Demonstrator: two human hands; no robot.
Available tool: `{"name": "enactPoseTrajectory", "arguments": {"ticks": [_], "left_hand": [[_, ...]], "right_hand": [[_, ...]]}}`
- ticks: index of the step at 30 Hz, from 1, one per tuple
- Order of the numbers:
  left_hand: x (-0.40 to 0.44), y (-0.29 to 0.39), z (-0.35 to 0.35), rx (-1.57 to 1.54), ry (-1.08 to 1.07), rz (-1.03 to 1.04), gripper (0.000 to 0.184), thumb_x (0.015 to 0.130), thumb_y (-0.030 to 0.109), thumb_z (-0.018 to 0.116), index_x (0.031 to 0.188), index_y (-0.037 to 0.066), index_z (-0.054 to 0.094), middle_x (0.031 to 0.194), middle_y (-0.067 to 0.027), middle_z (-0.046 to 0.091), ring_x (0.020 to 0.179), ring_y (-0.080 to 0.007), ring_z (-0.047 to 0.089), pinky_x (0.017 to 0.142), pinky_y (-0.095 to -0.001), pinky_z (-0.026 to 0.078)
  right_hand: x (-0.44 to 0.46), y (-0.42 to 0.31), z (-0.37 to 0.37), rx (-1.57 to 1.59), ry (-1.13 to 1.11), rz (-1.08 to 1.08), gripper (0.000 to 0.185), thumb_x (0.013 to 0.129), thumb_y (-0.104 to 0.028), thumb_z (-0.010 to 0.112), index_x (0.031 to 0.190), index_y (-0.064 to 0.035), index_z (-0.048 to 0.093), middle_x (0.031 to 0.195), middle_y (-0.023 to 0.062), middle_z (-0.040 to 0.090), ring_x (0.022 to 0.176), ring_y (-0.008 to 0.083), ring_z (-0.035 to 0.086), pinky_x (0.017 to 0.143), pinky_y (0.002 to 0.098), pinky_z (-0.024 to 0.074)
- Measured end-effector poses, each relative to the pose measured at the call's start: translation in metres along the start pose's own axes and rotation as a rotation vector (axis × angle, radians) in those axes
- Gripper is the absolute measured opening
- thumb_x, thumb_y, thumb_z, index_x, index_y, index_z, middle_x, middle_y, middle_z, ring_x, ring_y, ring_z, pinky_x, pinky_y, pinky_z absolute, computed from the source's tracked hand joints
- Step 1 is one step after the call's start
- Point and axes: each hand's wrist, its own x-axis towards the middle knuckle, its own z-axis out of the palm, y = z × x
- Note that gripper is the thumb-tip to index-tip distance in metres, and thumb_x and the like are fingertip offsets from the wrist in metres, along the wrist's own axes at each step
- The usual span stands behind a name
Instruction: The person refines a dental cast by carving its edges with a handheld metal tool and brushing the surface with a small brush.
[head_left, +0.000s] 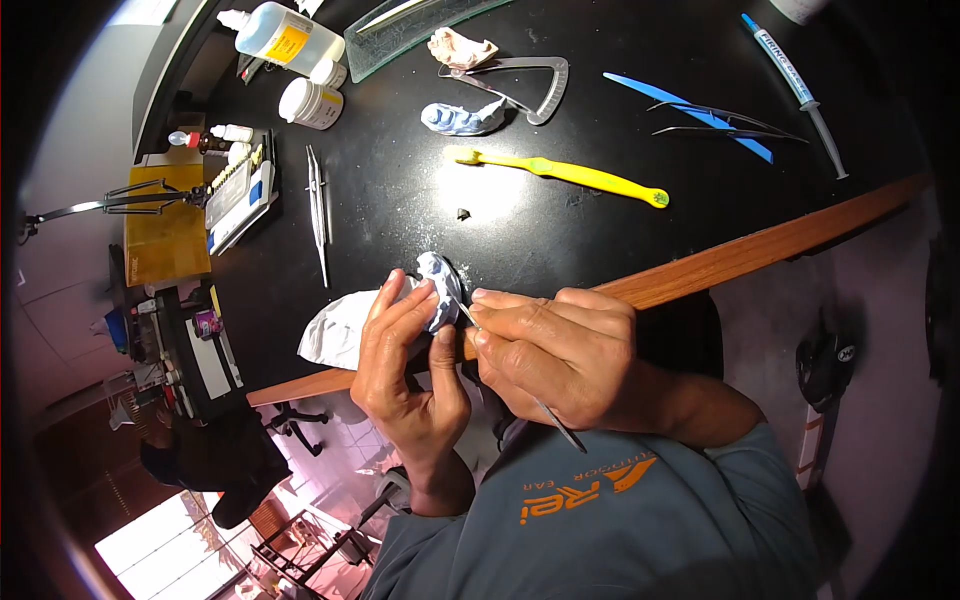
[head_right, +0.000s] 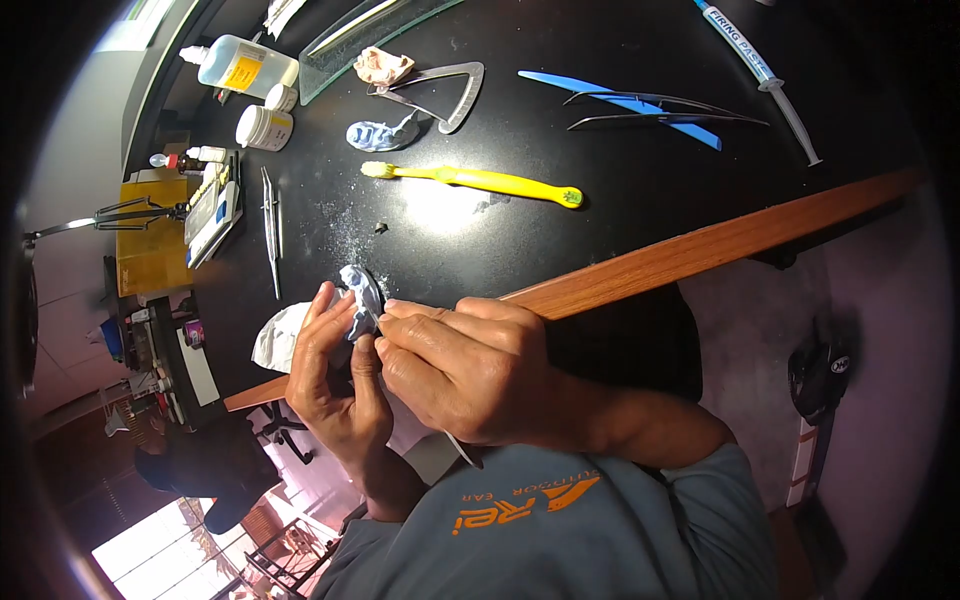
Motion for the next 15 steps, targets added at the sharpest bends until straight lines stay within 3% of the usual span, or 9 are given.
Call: {"name": "enactPoseTrajectory", "arguments": {"ticks": [8,11,15], "left_hand": [[0.0014,0.0005,0.0001,-0.006,0.008,-0.01,0.02,0.096,-0.003,0.068,0.115,-0.005,0.073,0.119,-0.0202,0.075,0.134,-0.0403,0.062,0.113,-0.0472,0.047],[0.0031,0.0019,0.0018,-0.004,0.046,-0.018,0.022,0.087,-0.009,0.072,0.108,-0.003,0.074,0.114,-0.0189,0.077,0.13,-0.041,0.066,0.11,-0.0478,0.05],[0.0026,0.0014,0.0026,-0.011,0.051,-0.014,0.023,0.087,-0.009,0.072,0.109,-0.003,0.074,0.114,-0.0189,0.077,0.129,-0.0411,0.066,0.11,-0.048,0.05]], "right_hand": [[0.0003,-0.0003,0.0003,-0.005,0.002,-0.012,0.006,0.084,-0.004,0.077,0.084,-0.0011,0.071,0.093,0.0139,0.076,0.093,0.0257,0.081,0.056,0.0291,0.0544],[0.0018,-0.0014,-0.0008,0.005,0.005,0.008,0.007,0.084,-0.004,0.077,0.083,-0.0017,0.07,0.093,0.0137,0.076,0.093,0.0253,0.081,0.056,0.0289,0.0543],[-0.0005,-0.0011,0.0021,-0.011,0.04,-0.001,0.007,0.085,-0.004,0.077,0.083,-0.0021,0.07,0.093,0.0133,0.077,0.093,0.0251,0.081,0.057,0.029,0.0544]]}}
